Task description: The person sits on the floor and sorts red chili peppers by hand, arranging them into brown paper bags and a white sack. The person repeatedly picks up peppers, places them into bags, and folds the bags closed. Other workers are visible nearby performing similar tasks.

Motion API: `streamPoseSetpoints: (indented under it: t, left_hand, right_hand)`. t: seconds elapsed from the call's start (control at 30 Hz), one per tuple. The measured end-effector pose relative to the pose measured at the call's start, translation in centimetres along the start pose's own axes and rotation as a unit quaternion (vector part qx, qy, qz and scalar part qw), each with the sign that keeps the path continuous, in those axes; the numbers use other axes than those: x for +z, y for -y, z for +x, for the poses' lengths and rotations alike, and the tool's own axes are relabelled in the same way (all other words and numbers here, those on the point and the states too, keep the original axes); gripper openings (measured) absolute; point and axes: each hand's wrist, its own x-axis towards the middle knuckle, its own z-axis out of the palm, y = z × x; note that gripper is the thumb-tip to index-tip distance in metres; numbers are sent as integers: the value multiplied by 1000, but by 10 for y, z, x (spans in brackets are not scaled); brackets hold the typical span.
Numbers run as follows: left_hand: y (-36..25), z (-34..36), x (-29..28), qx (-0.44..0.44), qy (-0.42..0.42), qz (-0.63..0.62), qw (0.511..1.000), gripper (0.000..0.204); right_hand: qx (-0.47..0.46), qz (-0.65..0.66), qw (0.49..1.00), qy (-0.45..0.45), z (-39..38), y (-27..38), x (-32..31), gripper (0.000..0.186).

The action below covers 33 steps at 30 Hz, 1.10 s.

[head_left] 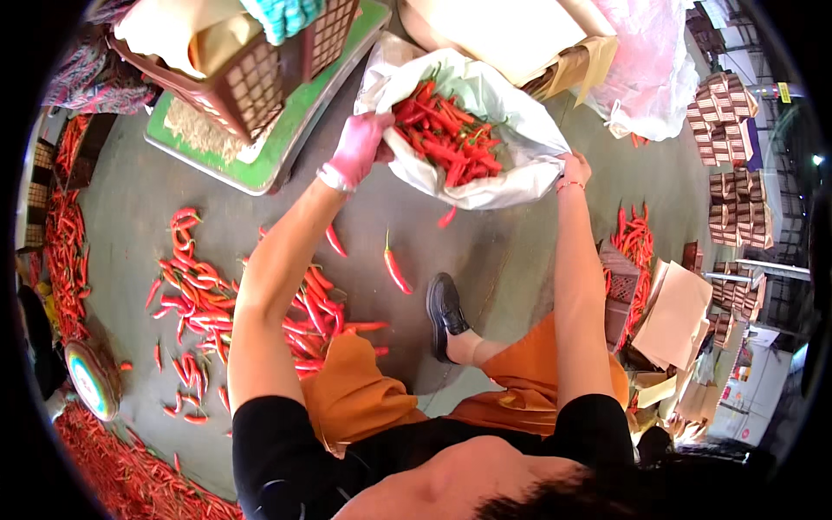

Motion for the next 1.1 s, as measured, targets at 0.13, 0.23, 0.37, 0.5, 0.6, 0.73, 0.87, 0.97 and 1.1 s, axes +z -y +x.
streamPoseSetpoints:
  t: [0.13,0.23,0.37,0.5,0.6,0.73,0.87,0.97,1.1]
  left_hand:
    - [10,-5,-16,-55,9,-298,953,26]
    - [6,-2,-10,-85,-9,-353,932,24]
    - [10,-6,-11,-71,-12,-290,954,23]
    - [10,9,8,-72,23,-380,922,26]
    - [8,16,-9,-77,42,-386,918,28]
    - [7,-16,-46,24,166,-265,949,27]
    - [24,-161,-107,65,-57,-220,972,27]
    - [85,-300,-169,14,-423,-48,905,24]
    - [224,-508,-186,-31,-765,-76,639,27]
  right_hand:
    - [26,50,998,7,-4,8,13,43]
    - [28,64,996,51,6,-2,-2,47]
    - [1,217,976,25,-72,-15,2,30]
    - [-54,-75,996,-12,-131,-136,-63,20]
    - [-368,-466,783,184,-200,-179,-39,39]
    - [-430,-619,564,338,-168,-195,-17,47]
    - [-428,-522,630,385,-237,-205,-22,45]
    - [-306,-412,714,476,-357,-185,-1,66]
    - [-301,-354,733,497,-403,-179,33,73]
